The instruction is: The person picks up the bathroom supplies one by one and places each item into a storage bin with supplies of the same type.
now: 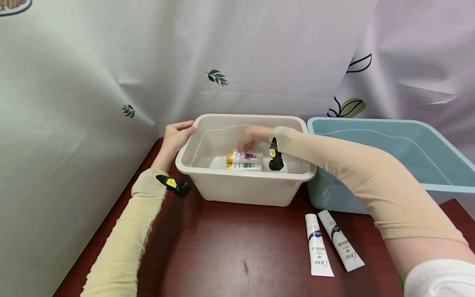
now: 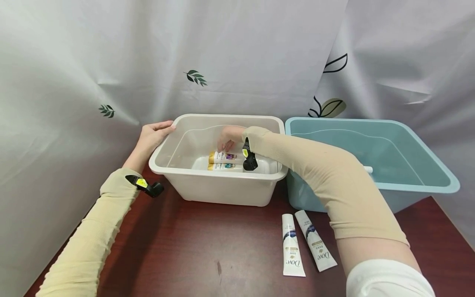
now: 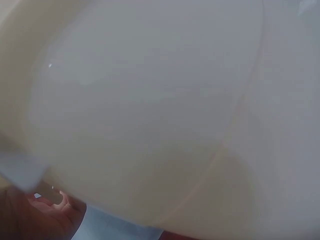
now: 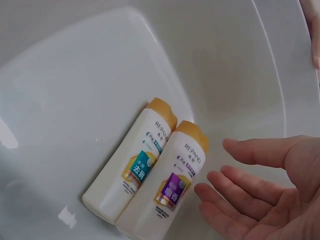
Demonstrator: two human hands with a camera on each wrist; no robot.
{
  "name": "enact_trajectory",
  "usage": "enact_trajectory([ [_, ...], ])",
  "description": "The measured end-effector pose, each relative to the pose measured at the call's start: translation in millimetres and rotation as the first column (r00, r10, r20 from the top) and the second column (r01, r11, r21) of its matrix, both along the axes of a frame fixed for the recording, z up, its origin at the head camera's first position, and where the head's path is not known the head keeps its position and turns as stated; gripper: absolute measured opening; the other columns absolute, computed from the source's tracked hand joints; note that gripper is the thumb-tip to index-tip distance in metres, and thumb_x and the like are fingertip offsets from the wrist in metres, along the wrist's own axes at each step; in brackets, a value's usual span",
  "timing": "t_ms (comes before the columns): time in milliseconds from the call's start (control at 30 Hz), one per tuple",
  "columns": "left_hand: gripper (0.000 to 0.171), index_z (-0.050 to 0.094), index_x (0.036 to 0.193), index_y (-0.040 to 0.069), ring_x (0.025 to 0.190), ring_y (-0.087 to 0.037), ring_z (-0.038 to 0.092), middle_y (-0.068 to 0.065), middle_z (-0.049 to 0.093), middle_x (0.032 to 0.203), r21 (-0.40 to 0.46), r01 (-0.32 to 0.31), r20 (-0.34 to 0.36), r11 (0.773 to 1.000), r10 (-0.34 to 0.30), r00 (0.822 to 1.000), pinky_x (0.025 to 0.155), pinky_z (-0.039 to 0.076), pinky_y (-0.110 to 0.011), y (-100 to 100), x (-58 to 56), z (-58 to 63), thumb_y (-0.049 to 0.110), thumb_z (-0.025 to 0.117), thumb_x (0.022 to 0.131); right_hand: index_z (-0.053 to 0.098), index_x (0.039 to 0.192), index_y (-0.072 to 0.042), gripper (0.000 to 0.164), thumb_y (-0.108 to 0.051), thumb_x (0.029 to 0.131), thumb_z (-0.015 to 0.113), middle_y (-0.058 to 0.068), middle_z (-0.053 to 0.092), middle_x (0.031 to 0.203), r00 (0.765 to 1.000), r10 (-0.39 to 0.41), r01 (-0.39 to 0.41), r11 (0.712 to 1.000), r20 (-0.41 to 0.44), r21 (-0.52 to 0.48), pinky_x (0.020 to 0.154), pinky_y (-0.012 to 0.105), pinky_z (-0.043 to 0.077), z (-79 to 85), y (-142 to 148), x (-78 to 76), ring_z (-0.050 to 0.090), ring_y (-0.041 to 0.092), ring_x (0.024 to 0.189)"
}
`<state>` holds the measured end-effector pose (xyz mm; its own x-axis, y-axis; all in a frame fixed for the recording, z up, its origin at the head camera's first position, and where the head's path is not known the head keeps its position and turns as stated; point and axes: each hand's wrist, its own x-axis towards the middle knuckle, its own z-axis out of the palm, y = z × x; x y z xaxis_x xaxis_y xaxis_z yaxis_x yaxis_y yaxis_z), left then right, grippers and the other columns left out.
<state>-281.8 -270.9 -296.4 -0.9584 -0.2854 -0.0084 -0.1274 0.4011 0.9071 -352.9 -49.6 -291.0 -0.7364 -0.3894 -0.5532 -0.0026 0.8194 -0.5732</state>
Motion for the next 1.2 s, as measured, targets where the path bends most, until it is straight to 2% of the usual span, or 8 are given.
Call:
enact_trajectory([
  [200, 0.044, 0.060, 0.131, 0.008, 0.109, -0.016, 0.061, -0.011, 0.057, 0.137, -0.004, 0.010, -0.022, 1.000, -0.010, 1.000, 0.092, 0.052, -0.026, 0, 0.8, 1.1, 0.028, 0.064, 0.091, 0.061, 0.121, 0.004, 0.036, -0.003, 0.086, 0.068, 0.019, 0.062, 0.126, 0.999, -0.022, 0.022, 1.000, 0.030, -0.008, 0.100, 0.031, 0.048, 3.4, -1, 1.2, 0.061, 0.026, 0.114],
  [400, 0.043, 0.061, 0.129, 0.006, 0.093, -0.005, 0.061, -0.012, 0.060, 0.133, 0.012, 0.017, -0.043, 1.000, -0.017, 0.999, 0.079, 0.051, -0.017, -1, 1.8, 1.3, 0.025, 0.064, 0.091, 0.062, 0.112, 0.003, 0.026, -0.005, 0.087, 0.066, 0.011, 0.066, 0.101, 1.000, -0.004, 0.004, 1.000, 0.015, -0.010, 0.099, 0.030, 0.050, 10.1, 0, 4.1, 0.063, 0.023, 0.105],
  [533, 0.044, 0.060, 0.130, 0.007, 0.102, -0.011, 0.062, -0.012, 0.059, 0.135, 0.003, 0.013, -0.036, 1.000, -0.013, 0.999, 0.086, 0.052, -0.021, 0, 1.4, 1.2, 0.027, 0.064, 0.091, 0.064, 0.107, 0.003, 0.022, -0.003, 0.086, 0.065, 0.006, 0.063, 0.085, 1.000, -0.024, 0.024, 0.999, 0.012, -0.032, 0.098, 0.030, 0.050, 13.9, -1, 4.8, 0.062, 0.017, 0.086],
  [700, 0.044, 0.060, 0.131, 0.007, 0.116, -0.021, 0.059, -0.010, 0.057, 0.137, -0.016, 0.000, -0.025, 1.000, 0.000, 1.000, 0.097, 0.050, -0.029, -1, 1.2, 0.7, 0.027, 0.064, 0.091, 0.063, 0.114, 0.004, 0.029, -0.003, 0.086, 0.067, 0.003, 0.062, 0.081, 0.998, -0.056, 0.057, 0.996, 0.026, -0.067, 0.096, 0.029, 0.051, 18.2, 0, 6.6, 0.061, 0.012, 0.074],
  [867, 0.044, 0.059, 0.131, 0.007, 0.117, -0.022, 0.059, -0.010, 0.057, 0.137, -0.014, 0.006, -0.022, 1.000, -0.007, 1.000, 0.098, 0.050, -0.030, 0, 3.5, 1.7, 0.027, 0.064, 0.092, 0.062, 0.119, 0.003, 0.033, -0.003, 0.087, 0.067, 0.003, 0.061, 0.087, 0.998, -0.050, 0.053, 0.996, 0.047, -0.074, 0.096, 0.028, 0.050, 21.2, 1, 9.0, 0.059, 0.010, 0.072],
  [1000, 0.045, 0.059, 0.131, 0.007, 0.112, -0.017, 0.060, -0.010, 0.057, 0.137, -0.008, 0.011, -0.026, 1.000, -0.012, 1.000, 0.093, 0.050, -0.024, 0, 4.8, 1.8, 0.027, 0.064, 0.092, 0.061, 0.122, 0.002, 0.033, -0.004, 0.089, 0.064, 0.005, 0.062, 0.096, 0.997, -0.048, 0.052, 0.995, 0.053, -0.085, 0.096, 0.028, 0.050, 24.0, 4, 10.1, 0.061, 0.012, 0.077],
  [1100, 0.045, 0.060, 0.131, 0.007, 0.104, -0.011, 0.060, -0.010, 0.058, 0.135, -0.004, 0.011, -0.031, 1.000, -0.011, 0.999, 0.086, 0.049, -0.018, 0, 4.3, 1.1, 0.028, 0.064, 0.091, 0.059, 0.125, 0.002, 0.036, -0.002, 0.090, 0.062, 0.010, 0.064, 0.113, 0.997, -0.051, 0.056, 0.994, 0.058, -0.093, 0.094, 0.027, 0.051, 26.2, 8, 10.6, 0.062, 0.012, 0.078],
  [1200, 0.044, 0.060, 0.130, 0.007, 0.107, -0.013, 0.060, -0.010, 0.058, 0.135, 0.000, 0.005, -0.033, 1.000, -0.005, 0.999, 0.088, 0.050, -0.020, 1, 4.2, 1.0, 0.027, 0.065, 0.091, 0.058, 0.127, 0.002, 0.039, 0.000, 0.088, 0.063, 0.013, 0.061, 0.128, 0.997, -0.048, 0.053, 0.994, 0.059, -0.097, 0.093, 0.026, 0.051, 28.4, 13, 11.4, 0.061, 0.010, 0.075],
])
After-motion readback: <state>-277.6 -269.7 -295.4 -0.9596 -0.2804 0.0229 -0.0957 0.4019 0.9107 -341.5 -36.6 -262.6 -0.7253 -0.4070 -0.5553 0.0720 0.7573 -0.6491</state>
